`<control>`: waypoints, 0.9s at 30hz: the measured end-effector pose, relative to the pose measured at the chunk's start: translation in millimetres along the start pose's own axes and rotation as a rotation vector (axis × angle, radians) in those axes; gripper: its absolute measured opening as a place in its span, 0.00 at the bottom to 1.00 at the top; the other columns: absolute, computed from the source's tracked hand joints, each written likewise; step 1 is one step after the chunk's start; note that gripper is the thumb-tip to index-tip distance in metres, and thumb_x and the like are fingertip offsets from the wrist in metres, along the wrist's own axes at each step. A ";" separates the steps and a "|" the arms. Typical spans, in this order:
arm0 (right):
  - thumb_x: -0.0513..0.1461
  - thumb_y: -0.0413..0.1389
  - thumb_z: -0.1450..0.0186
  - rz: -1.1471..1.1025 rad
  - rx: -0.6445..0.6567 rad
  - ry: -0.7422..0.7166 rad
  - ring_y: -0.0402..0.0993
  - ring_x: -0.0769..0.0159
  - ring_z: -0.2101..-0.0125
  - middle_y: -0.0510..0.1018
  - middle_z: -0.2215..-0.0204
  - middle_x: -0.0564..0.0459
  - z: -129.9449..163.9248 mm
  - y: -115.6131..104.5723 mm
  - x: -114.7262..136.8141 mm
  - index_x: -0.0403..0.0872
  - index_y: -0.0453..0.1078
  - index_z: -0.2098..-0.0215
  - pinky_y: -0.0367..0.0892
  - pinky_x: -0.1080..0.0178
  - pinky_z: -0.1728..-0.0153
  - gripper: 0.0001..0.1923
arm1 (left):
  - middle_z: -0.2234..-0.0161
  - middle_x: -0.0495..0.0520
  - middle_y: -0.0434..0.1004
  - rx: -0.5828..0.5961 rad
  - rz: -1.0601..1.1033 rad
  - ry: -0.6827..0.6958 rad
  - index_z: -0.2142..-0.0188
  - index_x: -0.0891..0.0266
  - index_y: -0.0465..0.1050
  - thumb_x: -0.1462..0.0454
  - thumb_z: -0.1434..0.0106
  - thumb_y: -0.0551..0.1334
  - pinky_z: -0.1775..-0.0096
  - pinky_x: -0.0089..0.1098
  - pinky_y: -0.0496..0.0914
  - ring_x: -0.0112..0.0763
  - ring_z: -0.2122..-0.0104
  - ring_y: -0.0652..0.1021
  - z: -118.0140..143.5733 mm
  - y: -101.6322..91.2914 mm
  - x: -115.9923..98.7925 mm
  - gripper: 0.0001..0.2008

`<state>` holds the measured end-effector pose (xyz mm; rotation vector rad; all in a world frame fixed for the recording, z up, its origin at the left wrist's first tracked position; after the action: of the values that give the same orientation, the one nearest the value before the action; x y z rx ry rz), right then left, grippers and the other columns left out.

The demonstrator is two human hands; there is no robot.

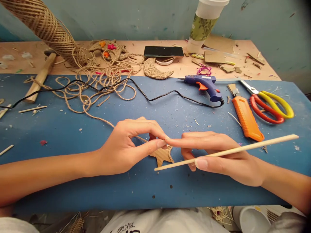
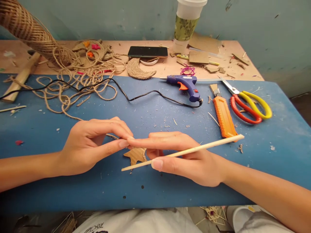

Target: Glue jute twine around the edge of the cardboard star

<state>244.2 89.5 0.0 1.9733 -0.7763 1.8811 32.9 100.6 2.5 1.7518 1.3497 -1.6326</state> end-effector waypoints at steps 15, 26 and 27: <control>0.42 0.55 0.19 0.015 0.046 0.011 0.72 0.73 0.65 0.76 0.65 0.56 2.6 2.4 0.8 0.53 0.68 0.24 0.66 0.68 0.62 0.26 | 0.70 0.45 0.83 0.023 -0.133 0.039 0.66 0.60 0.78 0.71 0.30 0.64 0.58 0.35 0.68 0.26 0.70 0.79 0.2 0.3 0.4 0.08; 0.40 0.58 0.23 0.852 -0.380 -0.141 0.77 0.63 0.63 0.82 0.55 0.51 19.5 -41.6 20.0 0.62 0.75 0.31 0.68 0.58 0.63 0.23 | 0.77 0.46 0.56 -0.096 -0.005 0.003 0.73 0.58 0.56 0.65 0.22 0.53 0.70 0.35 0.58 0.28 0.76 0.60 -0.1 -16.1 12.7 0.19; 0.39 0.59 0.23 1.042 -0.373 -0.118 0.77 0.61 0.61 0.82 0.51 0.50 21.5 -47.3 19.6 0.62 0.76 0.33 0.65 0.58 0.64 0.23 | 0.77 0.46 0.55 -0.129 -0.020 0.012 0.74 0.59 0.55 0.65 0.22 0.54 0.72 0.35 0.57 0.27 0.76 0.59 -0.4 -18.0 13.4 0.20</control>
<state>288.8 112.2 24.1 1.5322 -2.3132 1.8187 16.3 114.2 -4.0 1.6808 1.4488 -1.5122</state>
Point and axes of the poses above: each hand's wrist, its own z-axis away from the middle knuckle, its own y-axis out of the palm, x = y × z, the point moved 5 cm from there along -z, towards the middle knuckle
